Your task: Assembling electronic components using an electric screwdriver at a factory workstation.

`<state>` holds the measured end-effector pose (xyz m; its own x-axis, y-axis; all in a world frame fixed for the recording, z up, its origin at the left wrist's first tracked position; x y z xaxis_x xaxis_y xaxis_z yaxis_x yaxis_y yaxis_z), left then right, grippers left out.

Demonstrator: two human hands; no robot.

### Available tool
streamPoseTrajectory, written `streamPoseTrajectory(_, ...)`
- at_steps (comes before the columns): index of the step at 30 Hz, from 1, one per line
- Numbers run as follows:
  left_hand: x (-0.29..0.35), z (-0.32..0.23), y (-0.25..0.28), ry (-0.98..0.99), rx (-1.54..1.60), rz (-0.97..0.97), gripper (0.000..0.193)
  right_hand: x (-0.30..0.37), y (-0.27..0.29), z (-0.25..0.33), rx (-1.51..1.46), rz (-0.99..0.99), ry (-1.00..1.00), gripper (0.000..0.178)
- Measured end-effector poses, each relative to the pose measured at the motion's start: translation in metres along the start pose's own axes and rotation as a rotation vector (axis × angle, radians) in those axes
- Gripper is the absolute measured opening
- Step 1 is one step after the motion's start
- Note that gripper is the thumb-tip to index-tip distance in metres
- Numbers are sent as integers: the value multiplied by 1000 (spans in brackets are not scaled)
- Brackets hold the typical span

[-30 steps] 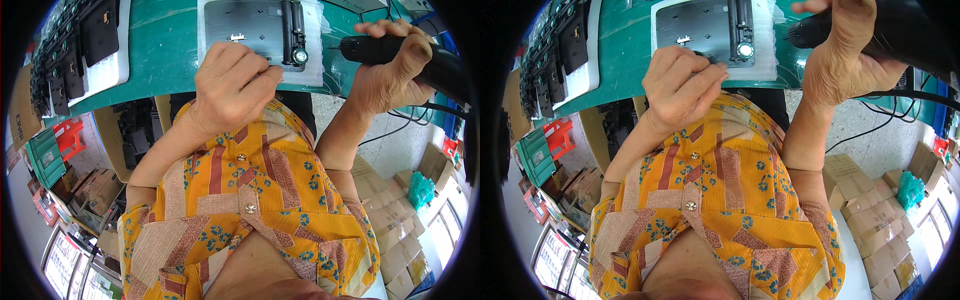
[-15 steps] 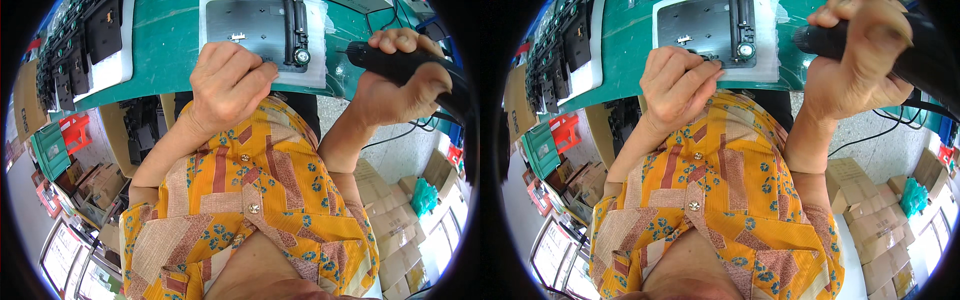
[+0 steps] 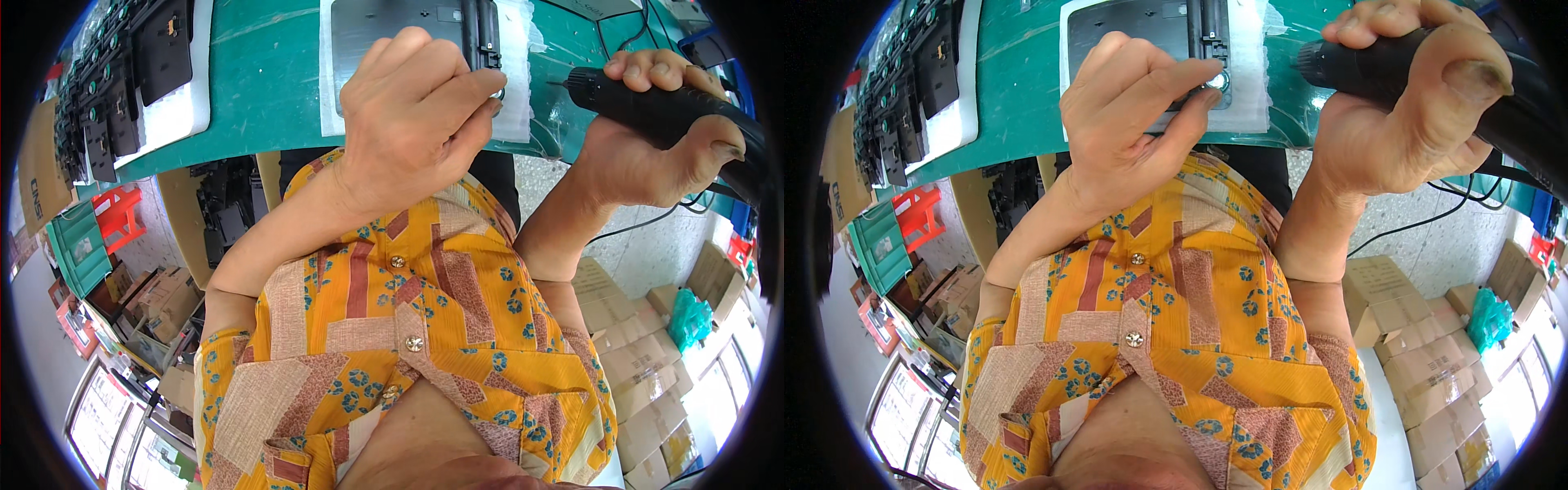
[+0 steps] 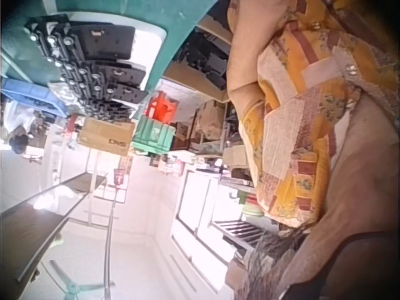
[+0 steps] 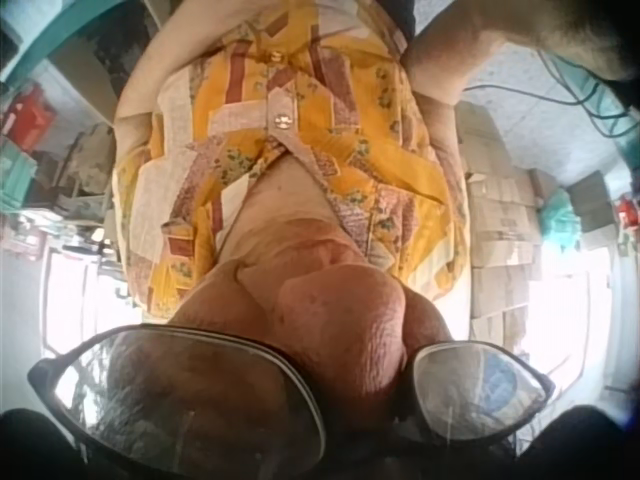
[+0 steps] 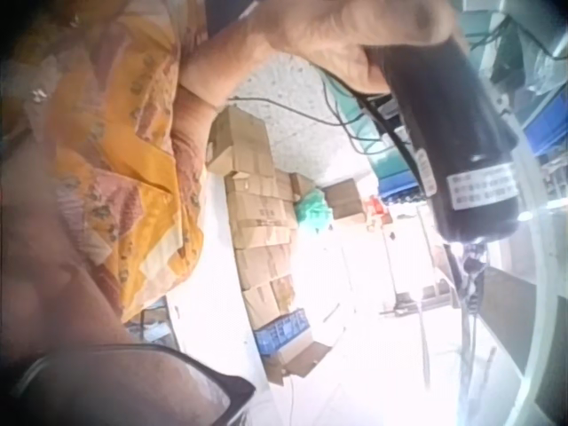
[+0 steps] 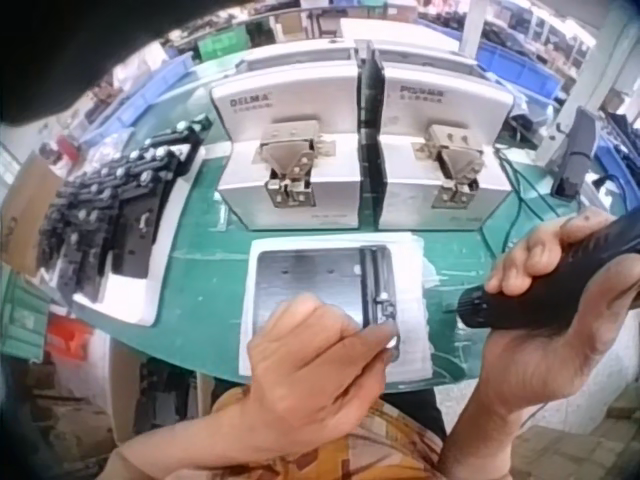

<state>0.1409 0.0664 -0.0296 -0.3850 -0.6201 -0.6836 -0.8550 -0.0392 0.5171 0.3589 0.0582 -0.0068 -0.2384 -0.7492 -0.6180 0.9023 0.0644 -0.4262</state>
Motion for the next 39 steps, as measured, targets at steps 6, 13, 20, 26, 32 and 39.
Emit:
streamPoseTrajectory(6,-2,-1,-6,21,-28,55,25,5,5,-1,83,-59,84,62)
streamPoseTrajectory(13,-4,-6,-7,77,-79,31,24,7,6,0,144,-102,149,61)
streamPoseTrajectory(20,0,-5,-6,92,-99,21,25,4,2,5,105,-91,105,61)
streamPoseTrajectory(26,9,7,15,117,-47,-30,26,2,2,4,77,-75,60,60)
streamPoseTrajectory(32,17,16,28,93,-87,-103,25,2,5,2,75,-60,58,63)
streamPoseTrajectory(39,16,12,23,27,-81,-35,24,-2,2,1,76,-68,41,62)
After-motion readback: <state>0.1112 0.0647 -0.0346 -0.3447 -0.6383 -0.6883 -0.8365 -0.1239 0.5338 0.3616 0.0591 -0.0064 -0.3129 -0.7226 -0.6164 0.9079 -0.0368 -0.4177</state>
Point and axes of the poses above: each hand's wrist, its own x-axis away from the middle knuckle, its own y-axis out of the back of the hand, z = x × y, the point moved 5 cm from there along -x, towards the middle knuckle, and after that the axes turned 4 degrees about y, right-handed, at the moved point
